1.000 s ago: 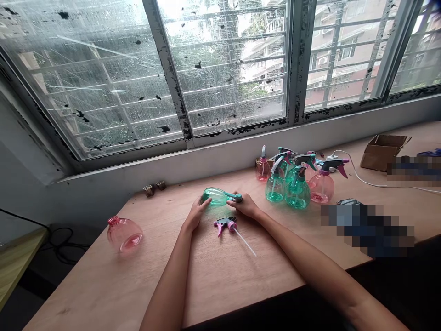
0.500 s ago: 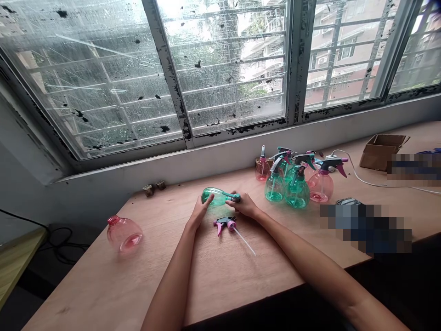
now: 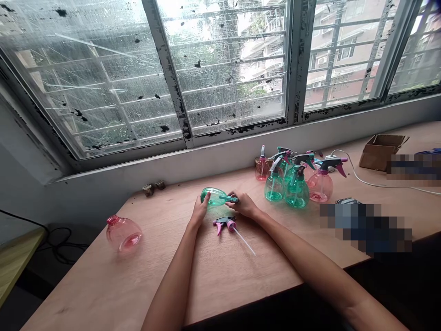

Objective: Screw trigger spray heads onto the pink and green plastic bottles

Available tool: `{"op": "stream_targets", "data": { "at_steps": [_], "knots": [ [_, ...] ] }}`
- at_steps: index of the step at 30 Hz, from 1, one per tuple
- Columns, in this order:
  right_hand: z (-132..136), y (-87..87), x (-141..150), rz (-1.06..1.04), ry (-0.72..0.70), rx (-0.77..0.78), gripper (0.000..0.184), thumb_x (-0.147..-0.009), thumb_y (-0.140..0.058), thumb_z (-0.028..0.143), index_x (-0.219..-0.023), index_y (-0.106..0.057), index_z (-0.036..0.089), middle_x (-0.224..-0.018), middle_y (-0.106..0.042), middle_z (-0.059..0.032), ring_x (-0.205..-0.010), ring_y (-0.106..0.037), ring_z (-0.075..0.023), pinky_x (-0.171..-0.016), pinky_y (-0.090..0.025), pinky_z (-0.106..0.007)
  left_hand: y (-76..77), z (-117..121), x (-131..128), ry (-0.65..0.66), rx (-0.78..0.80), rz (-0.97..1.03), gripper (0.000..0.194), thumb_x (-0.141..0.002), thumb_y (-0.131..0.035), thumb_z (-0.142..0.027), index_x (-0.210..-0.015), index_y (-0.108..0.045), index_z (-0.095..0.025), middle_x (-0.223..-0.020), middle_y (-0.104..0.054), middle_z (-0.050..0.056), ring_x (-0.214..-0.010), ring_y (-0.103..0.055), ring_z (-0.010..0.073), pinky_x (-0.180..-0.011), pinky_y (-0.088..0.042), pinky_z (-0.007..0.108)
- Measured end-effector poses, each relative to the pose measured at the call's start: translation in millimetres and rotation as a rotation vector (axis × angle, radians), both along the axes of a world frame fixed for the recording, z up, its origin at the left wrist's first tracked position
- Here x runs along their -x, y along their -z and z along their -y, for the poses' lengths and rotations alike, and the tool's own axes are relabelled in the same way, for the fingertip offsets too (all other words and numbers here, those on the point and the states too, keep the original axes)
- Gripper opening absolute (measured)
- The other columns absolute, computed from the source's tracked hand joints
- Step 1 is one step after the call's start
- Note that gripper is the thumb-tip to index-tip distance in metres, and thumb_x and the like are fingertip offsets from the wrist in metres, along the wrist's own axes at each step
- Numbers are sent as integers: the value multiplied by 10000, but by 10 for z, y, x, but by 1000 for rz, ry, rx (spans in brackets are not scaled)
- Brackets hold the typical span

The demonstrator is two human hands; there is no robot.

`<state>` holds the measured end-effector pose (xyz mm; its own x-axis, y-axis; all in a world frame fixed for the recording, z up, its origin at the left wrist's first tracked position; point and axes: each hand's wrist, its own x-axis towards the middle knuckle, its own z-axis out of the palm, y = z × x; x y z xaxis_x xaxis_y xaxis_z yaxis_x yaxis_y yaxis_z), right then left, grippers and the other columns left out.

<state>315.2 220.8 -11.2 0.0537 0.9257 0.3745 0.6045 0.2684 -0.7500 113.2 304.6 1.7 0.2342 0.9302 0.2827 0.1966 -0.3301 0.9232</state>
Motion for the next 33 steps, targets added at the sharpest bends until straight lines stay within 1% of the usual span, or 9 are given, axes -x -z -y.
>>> {"op": "stream_targets", "data": {
  "at_steps": [3, 8, 11, 15, 20, 23, 25, 28, 33],
  "knots": [
    [14, 5, -4, -16, -22, 3, 263, -974, -635, 309, -1198, -623, 171, -1171, -673, -74, -954, -687, -223, -815, -594, -416, 14, -15, 0, 12, -3, 28, 302, -959, -620, -339, -1205, -621, -163, -1223, -666, 82, -1038, -676, 248, -883, -575, 455],
    [34, 12, -4, -94, -69, 43, 248, -977, -633, 312, -1176, -631, 164, -1118, -687, -62, -886, -696, -204, -758, -606, -379, -11, -1, 33, 71, -26, 100, 325, -962, -617, -330, -1249, -600, -179, -1279, -642, 94, -1090, -659, 257, -922, -559, 479],
    [19, 13, -2, -146, -62, 62, 245, -979, -630, 312, -1172, -629, 161, -1092, -691, -57, -849, -698, -192, -724, -610, -358, -38, 21, 59, 123, -26, 140, 351, -960, -622, -315, -1285, -581, -192, -1332, -616, 100, -1140, -639, 270, -958, -541, 502],
    [3, 10, -22, -203, -36, 64, 243, -979, -631, 310, -1167, -629, 157, -1076, -692, -54, -831, -698, -187, -710, -609, -350, -42, 41, 95, 164, 5, 160, 336, -953, -633, -299, -1266, -593, -183, -1316, -626, 97, -1130, -645, 268, -949, -547, 498],
    [26, -8, -36, -237, -47, 65, 240, -979, -631, 316, -1157, -634, 155, -1076, -694, -54, -838, -699, -189, -719, -608, -356, -1, 22, 108, 130, 31, 162, 319, -956, -629, -307, -1246, -602, -178, -1280, -642, 94, -1089, -661, 255, -917, -564, 476],
    [41, -24, -2, -238, -53, 66, 235, -976, -635, 315, -1148, -637, 154, -1067, -696, -51, -832, -698, -188, -718, -608, -355, 20, -6, 83, 89, 39, 161, 326, -957, -626, -322, -1245, -600, -172, -1275, -642, 94, -1084, -660, 257, -912, -564, 477],
    [47, -34, 29, -238, -55, 64, 230, -976, -636, 315, -1138, -640, 152, -1050, -697, -46, -815, -698, -183, -704, -607, -346, 23, -17, 66, 89, 41, 162, 326, -957, -626, -325, -1243, -600, -172, -1274, -642, 94, -1084, -660, 257, -912, -563, 478],
    [53, -36, 56, -238, -54, 60, 224, -977, -634, 313, -1132, -640, 151, -1030, -698, -41, -792, -696, -176, -683, -606, -332, 2, -10, 65, 136, 32, 169, 328, -956, -628, -320, -1247, -599, -172, -1280, -640, 94, -1093, -658, 260, -918, -561, 482],
    [31, -2, 18, -240, -47, 62, 221, -978, -633, 310, -1133, -640, 152, -1038, -698, -45, -798, -696, -175, -690, -606, -336, -86, 72, 130, 287, 8, 163, 325, -949, -640, -293, -1249, -603, -174, -1296, -637, 95, -1115, -652, 265, -938, -554, 492]
  ]
}}
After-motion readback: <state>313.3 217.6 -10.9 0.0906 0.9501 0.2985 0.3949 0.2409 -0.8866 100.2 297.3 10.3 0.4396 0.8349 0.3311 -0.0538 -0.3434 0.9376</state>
